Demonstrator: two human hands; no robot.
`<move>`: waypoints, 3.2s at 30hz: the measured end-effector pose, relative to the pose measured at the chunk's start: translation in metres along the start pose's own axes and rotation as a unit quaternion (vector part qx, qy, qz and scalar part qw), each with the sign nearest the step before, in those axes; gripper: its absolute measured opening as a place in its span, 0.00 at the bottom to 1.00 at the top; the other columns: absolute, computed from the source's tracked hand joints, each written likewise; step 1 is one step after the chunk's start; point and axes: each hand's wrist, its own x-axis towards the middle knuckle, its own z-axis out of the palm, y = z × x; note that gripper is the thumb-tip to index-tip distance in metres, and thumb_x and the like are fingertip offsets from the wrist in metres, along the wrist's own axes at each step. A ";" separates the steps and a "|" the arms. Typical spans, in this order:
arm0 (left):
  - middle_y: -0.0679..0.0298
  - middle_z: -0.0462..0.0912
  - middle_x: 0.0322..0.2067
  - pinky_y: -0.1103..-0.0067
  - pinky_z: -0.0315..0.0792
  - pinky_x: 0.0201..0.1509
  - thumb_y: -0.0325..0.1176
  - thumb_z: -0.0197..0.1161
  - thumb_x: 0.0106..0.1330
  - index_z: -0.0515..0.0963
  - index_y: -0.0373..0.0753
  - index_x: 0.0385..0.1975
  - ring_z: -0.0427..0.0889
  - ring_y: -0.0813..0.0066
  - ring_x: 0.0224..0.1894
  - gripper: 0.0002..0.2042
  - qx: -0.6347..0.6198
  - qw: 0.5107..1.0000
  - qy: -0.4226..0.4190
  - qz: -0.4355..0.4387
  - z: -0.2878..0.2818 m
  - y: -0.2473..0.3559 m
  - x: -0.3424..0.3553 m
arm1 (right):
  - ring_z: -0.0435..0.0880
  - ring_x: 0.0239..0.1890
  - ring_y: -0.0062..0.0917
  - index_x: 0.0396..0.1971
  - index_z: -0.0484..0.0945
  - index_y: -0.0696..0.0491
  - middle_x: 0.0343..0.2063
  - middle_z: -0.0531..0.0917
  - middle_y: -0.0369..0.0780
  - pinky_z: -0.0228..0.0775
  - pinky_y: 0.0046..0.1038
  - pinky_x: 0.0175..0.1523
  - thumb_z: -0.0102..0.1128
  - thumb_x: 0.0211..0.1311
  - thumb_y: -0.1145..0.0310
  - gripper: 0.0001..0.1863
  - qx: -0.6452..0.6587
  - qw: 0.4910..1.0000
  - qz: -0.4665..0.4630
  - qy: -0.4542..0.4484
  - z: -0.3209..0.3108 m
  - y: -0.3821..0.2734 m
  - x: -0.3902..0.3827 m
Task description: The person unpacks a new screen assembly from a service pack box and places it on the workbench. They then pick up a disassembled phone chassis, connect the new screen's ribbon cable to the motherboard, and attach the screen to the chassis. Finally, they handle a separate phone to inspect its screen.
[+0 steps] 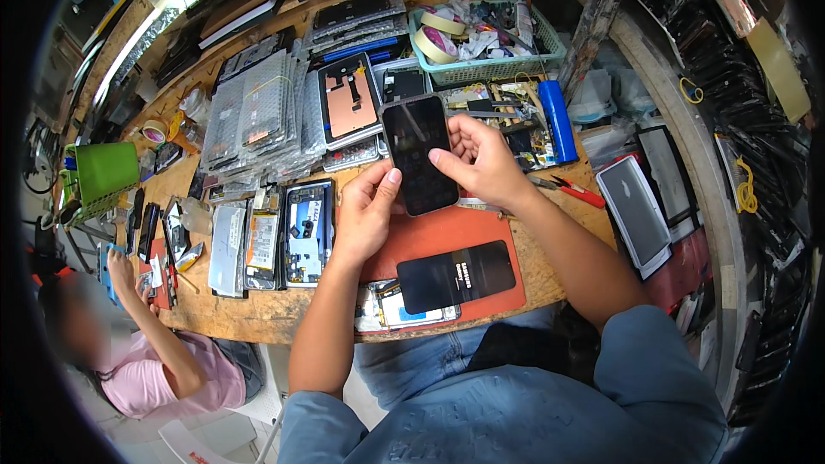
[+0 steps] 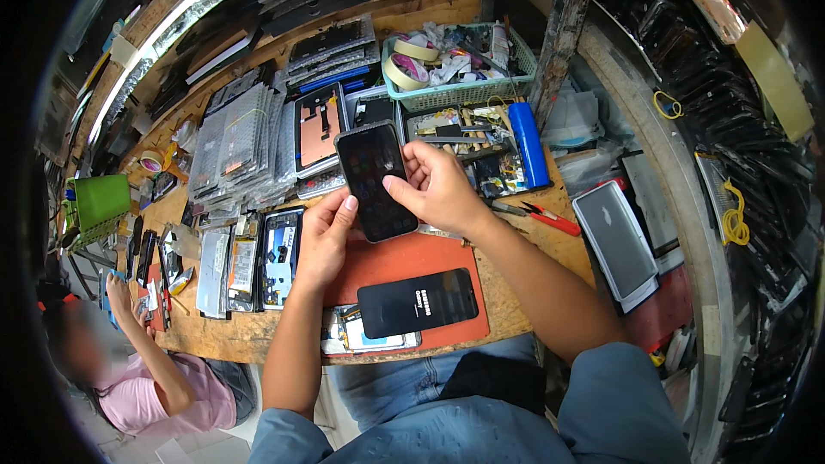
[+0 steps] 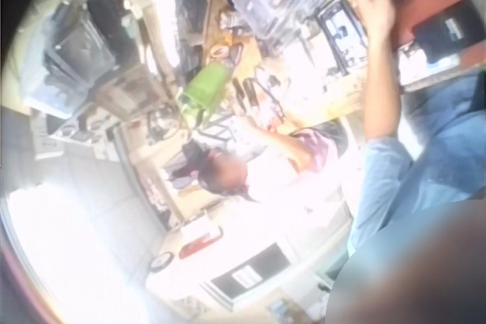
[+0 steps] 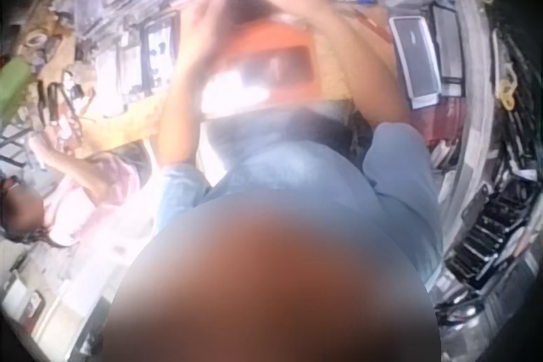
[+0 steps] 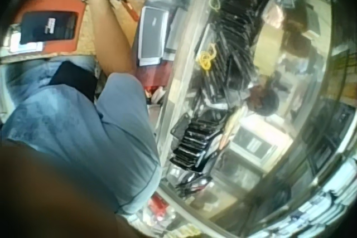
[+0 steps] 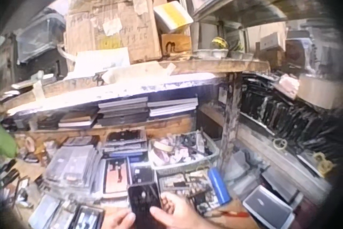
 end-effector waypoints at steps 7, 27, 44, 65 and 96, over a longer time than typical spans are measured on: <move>0.70 0.85 0.41 0.83 0.78 0.40 0.36 0.57 0.85 0.81 0.33 0.62 0.81 0.85 0.37 0.16 -0.014 0.999 0.025 0.019 -0.002 -0.010 0.005 | 0.76 0.37 0.11 0.61 0.79 0.60 0.37 0.80 0.30 0.72 0.20 0.43 0.58 0.78 0.70 0.17 -0.025 0.999 0.032 -0.005 -0.003 0.001 0.000; 0.65 0.88 0.45 0.79 0.86 0.41 0.35 0.57 0.85 0.80 0.32 0.62 0.87 0.81 0.41 0.16 -0.079 0.994 0.073 0.026 -0.002 0.005 0.004 | 0.82 0.51 0.23 0.84 0.44 0.55 0.59 0.79 0.45 0.80 0.30 0.53 0.58 0.64 0.87 0.50 0.095 0.974 0.069 -0.192 -0.005 0.004 -0.006; 0.70 0.84 0.37 0.83 0.82 0.35 0.36 0.64 0.81 0.82 0.32 0.57 0.82 0.86 0.34 0.14 -0.088 0.995 0.038 -0.007 -0.003 -0.009 0.005 | 0.78 0.32 0.15 0.60 0.76 0.64 0.34 0.81 0.33 0.73 0.22 0.38 0.61 0.72 0.75 0.19 0.078 0.993 0.085 -0.030 -0.005 0.006 0.002; 0.66 0.88 0.43 0.83 0.82 0.38 0.36 0.61 0.83 0.81 0.31 0.60 0.85 0.83 0.38 0.15 -0.070 0.994 0.065 0.043 -0.004 0.000 0.002 | 0.84 0.41 0.21 0.82 0.46 0.57 0.47 0.83 0.42 0.79 0.24 0.41 0.59 0.67 0.82 0.47 0.095 0.980 0.094 -0.150 -0.002 0.000 -0.007; 0.68 0.87 0.40 0.83 0.80 0.36 0.36 0.60 0.84 0.82 0.32 0.59 0.84 0.84 0.34 0.15 -0.058 0.995 0.075 0.019 -0.008 0.003 0.003 | 0.86 0.47 0.26 0.84 0.44 0.56 0.58 0.80 0.48 0.84 0.31 0.46 0.54 0.61 0.88 0.50 0.151 0.967 0.085 -0.189 -0.004 0.001 -0.005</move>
